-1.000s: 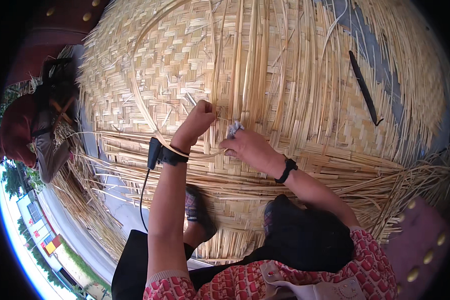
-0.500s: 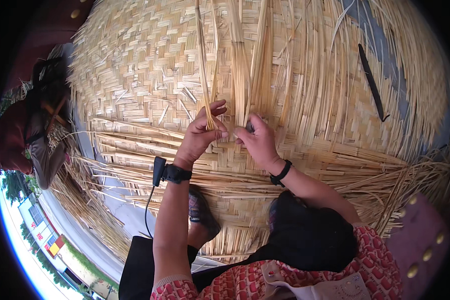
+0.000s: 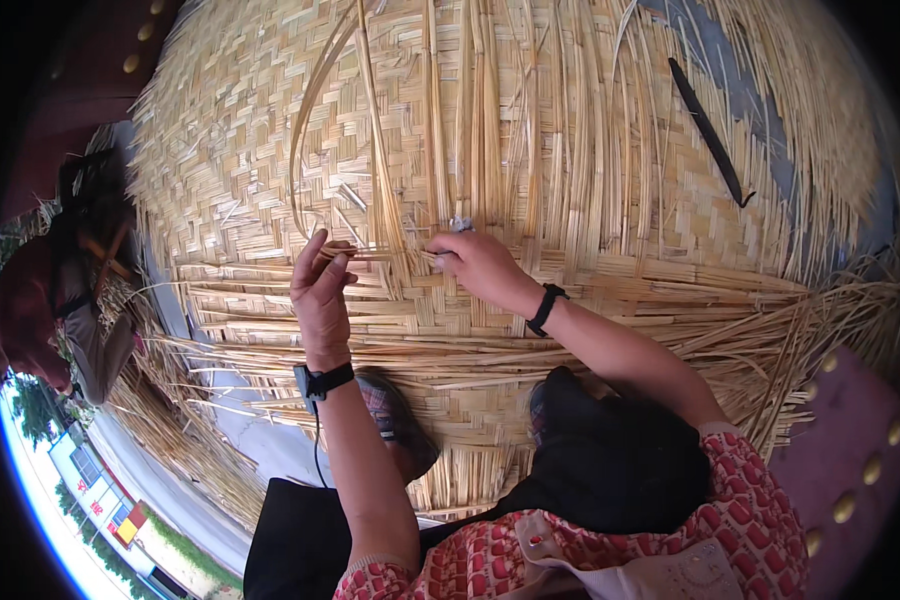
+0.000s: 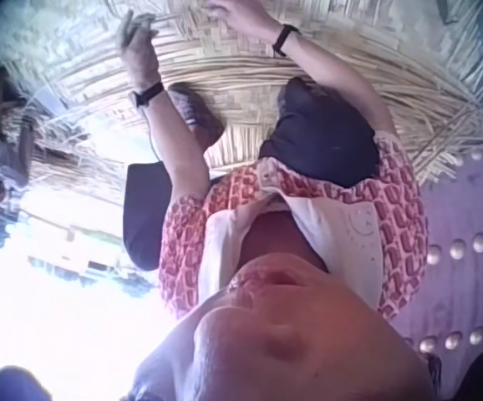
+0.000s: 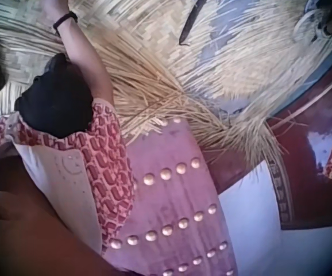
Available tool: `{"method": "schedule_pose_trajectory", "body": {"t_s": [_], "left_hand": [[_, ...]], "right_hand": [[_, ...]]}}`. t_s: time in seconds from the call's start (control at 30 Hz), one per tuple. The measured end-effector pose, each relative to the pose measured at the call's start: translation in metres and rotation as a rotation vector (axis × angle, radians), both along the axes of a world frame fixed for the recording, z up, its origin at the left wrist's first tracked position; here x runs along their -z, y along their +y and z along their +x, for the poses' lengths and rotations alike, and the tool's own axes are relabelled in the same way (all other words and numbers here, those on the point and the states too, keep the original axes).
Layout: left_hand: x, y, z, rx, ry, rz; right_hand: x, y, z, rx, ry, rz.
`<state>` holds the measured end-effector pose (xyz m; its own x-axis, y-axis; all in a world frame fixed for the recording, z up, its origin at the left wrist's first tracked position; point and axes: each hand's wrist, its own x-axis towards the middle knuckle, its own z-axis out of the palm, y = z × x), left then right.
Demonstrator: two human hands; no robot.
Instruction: Weaving thin strips of bamboo into a large circular mat.
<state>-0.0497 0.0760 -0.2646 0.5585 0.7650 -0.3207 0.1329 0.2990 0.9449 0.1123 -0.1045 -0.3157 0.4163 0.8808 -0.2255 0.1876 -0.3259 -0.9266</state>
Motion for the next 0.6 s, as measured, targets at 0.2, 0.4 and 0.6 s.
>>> {"method": "schedule_pose_trajectory", "body": {"t_s": [0.2,0.4,0.6], "left_hand": [[0.021,-0.031,-0.021,-0.353,0.12,0.151],[-0.018,0.022,0.026,-0.31,-0.189,-0.137],[0.032,0.007,0.008,0.515,0.845,0.988]], "right_hand": [[-0.015,-0.036,-0.003,0.251,0.297,0.234],[0.0,-0.108,-0.019,-0.08,-0.851,-0.182],[0.008,-0.113,-0.019,-0.163,-0.873,-0.179]]}}
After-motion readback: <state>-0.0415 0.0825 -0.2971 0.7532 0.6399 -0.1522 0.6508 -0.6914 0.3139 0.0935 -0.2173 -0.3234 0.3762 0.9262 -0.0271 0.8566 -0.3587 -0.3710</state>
